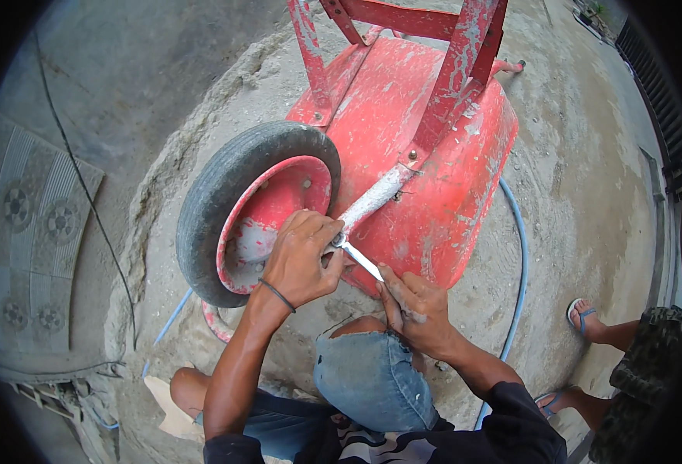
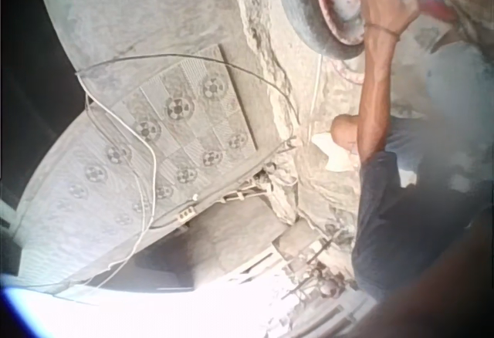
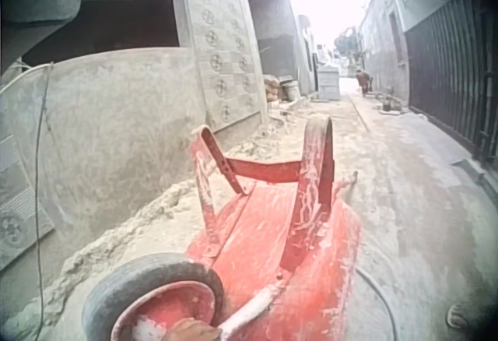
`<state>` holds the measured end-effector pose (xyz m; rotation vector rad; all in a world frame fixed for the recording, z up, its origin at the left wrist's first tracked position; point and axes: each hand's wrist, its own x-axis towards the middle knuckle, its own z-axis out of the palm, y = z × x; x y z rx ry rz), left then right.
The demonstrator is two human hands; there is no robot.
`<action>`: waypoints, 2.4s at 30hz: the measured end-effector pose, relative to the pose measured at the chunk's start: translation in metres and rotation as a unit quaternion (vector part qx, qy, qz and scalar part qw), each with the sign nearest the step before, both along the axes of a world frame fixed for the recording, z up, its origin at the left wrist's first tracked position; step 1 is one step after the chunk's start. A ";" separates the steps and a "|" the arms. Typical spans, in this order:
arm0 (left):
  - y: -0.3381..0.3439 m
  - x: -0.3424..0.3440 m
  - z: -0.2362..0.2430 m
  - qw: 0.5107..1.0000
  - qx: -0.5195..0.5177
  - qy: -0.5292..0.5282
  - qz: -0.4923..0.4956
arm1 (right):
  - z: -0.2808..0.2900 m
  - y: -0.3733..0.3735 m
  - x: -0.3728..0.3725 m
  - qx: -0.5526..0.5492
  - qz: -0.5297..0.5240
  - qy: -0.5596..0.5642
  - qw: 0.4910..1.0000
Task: The person is using a wrench to tighten a bolt on the wheel axle of a red wheelbarrow while holding the wheel steady.
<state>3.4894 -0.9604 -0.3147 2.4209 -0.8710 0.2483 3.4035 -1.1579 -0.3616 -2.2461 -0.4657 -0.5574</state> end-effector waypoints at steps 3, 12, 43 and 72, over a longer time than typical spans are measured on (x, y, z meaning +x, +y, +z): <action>-0.001 0.000 0.001 1.000 -0.008 -0.001 0.009 | 0.000 0.005 -0.002 0.114 -0.028 0.101 0.988; -0.002 -0.003 0.006 1.000 0.008 0.001 0.019 | 0.011 -0.021 0.034 0.104 0.069 0.174 0.977; -0.013 0.004 -0.012 0.974 0.176 -0.146 0.002 | -0.012 -0.001 0.100 0.455 -0.303 -0.117 0.829; -0.007 -0.011 0.018 0.993 0.007 -0.113 0.043 | 0.076 -0.057 0.146 -0.170 0.266 0.115 0.942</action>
